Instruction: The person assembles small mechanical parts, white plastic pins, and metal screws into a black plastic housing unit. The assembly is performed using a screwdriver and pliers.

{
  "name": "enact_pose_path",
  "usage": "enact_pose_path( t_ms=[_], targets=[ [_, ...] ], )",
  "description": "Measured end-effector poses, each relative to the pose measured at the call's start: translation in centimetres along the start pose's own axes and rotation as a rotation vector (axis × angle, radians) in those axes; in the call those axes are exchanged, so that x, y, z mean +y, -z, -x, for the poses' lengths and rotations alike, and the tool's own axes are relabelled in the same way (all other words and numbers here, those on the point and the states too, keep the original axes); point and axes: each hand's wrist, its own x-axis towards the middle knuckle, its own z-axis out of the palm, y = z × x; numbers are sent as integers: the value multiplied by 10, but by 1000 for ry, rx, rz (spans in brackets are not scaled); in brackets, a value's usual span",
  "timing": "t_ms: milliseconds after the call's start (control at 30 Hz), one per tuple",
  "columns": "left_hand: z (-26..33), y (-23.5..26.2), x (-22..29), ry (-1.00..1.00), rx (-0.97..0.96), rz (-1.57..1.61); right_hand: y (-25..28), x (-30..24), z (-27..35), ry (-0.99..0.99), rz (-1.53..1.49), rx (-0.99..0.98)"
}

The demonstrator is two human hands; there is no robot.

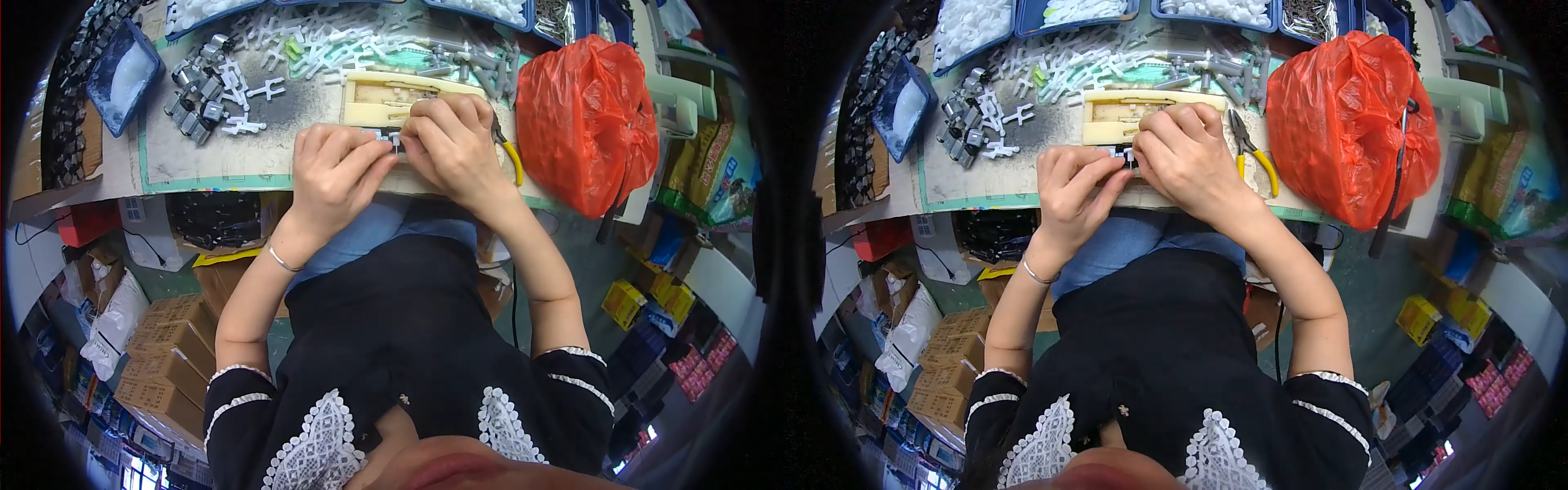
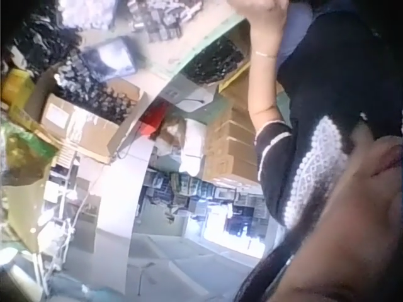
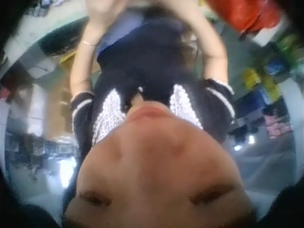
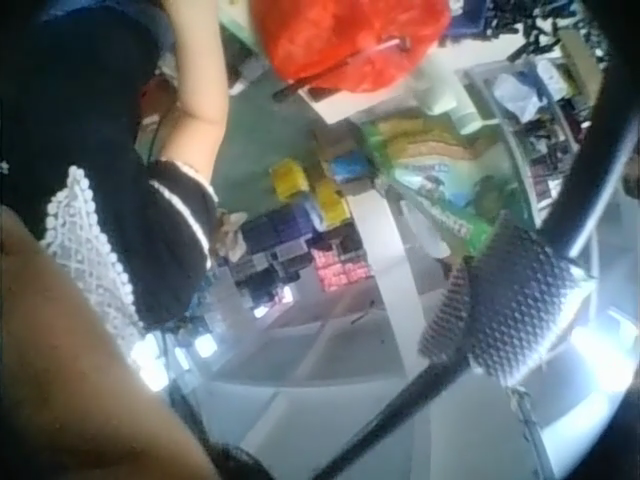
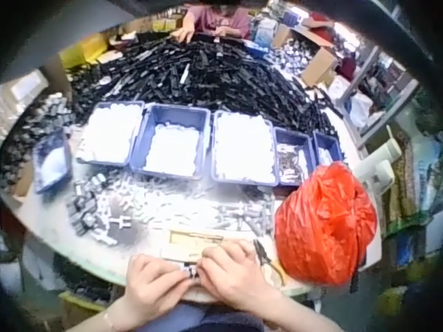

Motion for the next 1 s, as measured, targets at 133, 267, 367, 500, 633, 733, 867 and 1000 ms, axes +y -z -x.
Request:
enact_pose_path(
  t_ms=[133, 267, 367, 500, 633, 733, 867, 1000],
  targets=[
    [1, -8, 2, 83, 45, -5, -2, 1, 1, -4, -39, -1],
    [4, -9, 6, -43, 59, -212, 9, -3, -4, -42, -44, -82],
    [3, -9, 1, -120, 39, -267, 23, -1, -13, -95, -92, -184],
    [-5, -6, 0, -183, -30, -304, 60, 28, -30, -327, -218, 9],
    [-15, -1, 7, -256, 30, -312, 82, 118, -57, -628, -36, 27],
    [-23, 6, 4, -290, 57, -219, 65, 173, -54, -370, 458, -214],
    [-71, 29, -17, -81, 164, -188, 43, 187, -56, -417, 467, -249],
    [-126, 35, -55, 62, 95, -260, 56, 173, -60, -498, 331, -254]
  ],
)
